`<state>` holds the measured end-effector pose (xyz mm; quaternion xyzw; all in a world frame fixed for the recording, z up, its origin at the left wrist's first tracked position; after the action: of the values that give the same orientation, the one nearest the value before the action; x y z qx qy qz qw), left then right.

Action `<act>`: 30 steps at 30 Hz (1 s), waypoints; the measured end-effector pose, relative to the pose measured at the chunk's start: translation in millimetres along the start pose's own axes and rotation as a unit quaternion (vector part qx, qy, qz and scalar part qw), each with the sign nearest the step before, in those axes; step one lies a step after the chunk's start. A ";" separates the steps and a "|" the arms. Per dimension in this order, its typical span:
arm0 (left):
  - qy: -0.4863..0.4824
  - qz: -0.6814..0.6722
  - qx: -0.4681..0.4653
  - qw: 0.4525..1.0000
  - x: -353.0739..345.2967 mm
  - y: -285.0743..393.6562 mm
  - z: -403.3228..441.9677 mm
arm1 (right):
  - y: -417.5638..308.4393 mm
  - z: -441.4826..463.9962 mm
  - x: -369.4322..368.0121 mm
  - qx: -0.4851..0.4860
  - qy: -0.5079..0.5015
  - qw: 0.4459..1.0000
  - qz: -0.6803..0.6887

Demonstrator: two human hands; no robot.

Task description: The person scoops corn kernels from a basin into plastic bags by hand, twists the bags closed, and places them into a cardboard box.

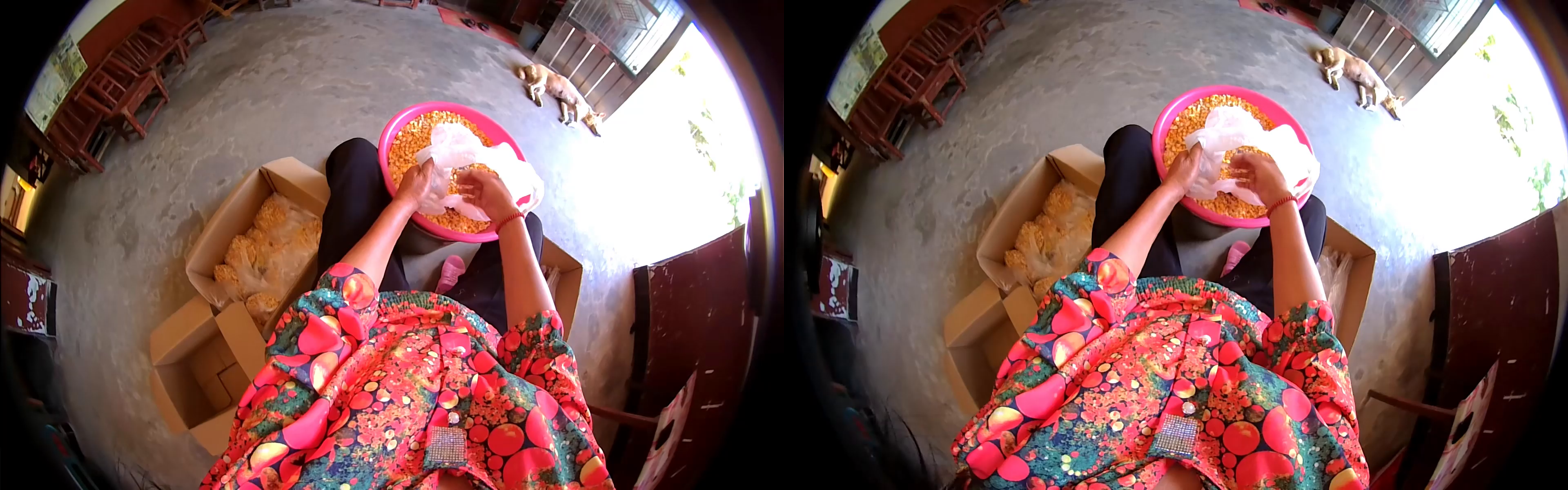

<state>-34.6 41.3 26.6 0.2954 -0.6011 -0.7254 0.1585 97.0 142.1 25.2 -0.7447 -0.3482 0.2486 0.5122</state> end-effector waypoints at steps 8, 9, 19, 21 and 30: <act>-0.012 0.011 0.022 1.000 -1.6 -19.3 8.5 | 52.7 1.7 -14.0 0.076 -0.080 0.764 -0.636; -0.013 0.012 0.022 1.000 -0.3 -14.8 7.8 | 47.0 -2.5 -21.1 0.087 -0.070 0.763 -0.637; -0.028 -0.004 0.030 0.999 -3.0 -16.1 4.8 | 34.4 0.7 -57.4 0.172 -0.049 0.743 -0.645; -0.027 -0.002 0.038 0.999 -2.3 -16.4 5.3 | 32.8 2.5 -56.2 0.182 -0.034 0.743 -0.643; -0.019 -0.003 0.024 1.000 -2.3 -13.5 3.9 | 56.4 -2.4 -19.8 -0.092 -0.112 0.984 -0.102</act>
<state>-33.5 48.7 14.6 0.2870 -0.6201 -0.7170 0.1380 101.1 112.2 -26.5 -0.7166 -0.4987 0.2442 0.4220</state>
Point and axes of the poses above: each hand's wrist, its own z-axis towards the middle knuckle, its own x-axis out of the back of the hand, y = z × x, the point moved 7 cm from there along z, towards the middle knuckle, and after that the axes turned 12 degrees about -z, right-handed, at the moved point
